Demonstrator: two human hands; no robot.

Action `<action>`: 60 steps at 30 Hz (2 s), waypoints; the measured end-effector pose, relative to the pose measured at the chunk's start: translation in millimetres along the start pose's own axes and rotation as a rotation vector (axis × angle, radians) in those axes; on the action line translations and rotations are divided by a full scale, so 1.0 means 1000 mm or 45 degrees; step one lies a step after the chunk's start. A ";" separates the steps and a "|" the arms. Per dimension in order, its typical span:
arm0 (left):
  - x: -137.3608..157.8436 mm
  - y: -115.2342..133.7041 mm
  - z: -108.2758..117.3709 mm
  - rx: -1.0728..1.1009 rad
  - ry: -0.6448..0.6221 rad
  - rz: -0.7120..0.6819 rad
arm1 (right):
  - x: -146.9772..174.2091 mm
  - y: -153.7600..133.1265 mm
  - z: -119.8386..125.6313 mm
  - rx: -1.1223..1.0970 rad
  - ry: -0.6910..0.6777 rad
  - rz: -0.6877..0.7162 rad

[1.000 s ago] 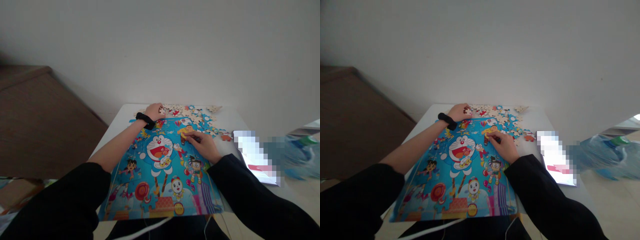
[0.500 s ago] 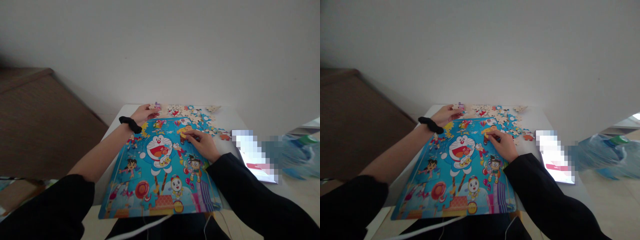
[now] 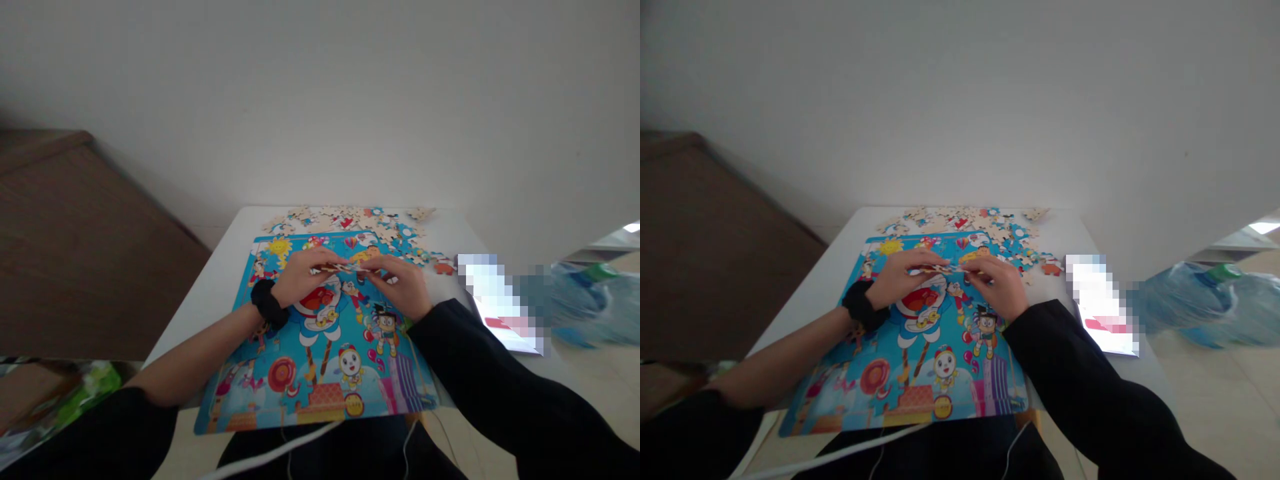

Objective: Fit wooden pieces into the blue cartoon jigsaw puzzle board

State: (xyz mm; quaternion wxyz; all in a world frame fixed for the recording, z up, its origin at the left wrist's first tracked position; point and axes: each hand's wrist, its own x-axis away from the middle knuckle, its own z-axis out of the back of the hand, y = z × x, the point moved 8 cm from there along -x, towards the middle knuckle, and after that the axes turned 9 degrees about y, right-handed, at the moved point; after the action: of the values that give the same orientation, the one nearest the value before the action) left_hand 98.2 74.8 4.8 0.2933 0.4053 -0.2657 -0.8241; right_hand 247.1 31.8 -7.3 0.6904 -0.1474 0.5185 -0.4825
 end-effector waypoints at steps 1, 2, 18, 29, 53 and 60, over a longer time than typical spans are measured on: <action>0.002 0.008 0.002 -0.078 0.028 -0.146 | 0.000 -0.006 0.003 0.039 0.029 0.084; 0.004 0.016 0.004 -0.144 0.051 -0.277 | 0.001 -0.011 0.005 0.070 0.061 0.152; 0.025 0.047 0.004 -0.468 0.121 -0.785 | 0.011 0.020 -0.026 -0.650 -0.290 -0.764; 0.020 0.024 0.004 -0.359 0.110 -0.489 | 0.009 0.040 -0.008 -0.592 0.026 -0.958; 0.032 0.058 -0.009 -0.599 0.079 -0.963 | -0.011 0.058 0.051 -0.043 0.411 -0.657; 0.026 0.050 -0.003 -0.831 0.260 -0.838 | -0.012 0.076 0.080 0.616 0.482 -0.489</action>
State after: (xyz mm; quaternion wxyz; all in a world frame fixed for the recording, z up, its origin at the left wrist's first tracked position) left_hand 101.4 22.0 23.9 0.1531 0.4336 0.1801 -0.8696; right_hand 354.9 54.9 -20.3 0.4939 0.0175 0.4706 -0.7309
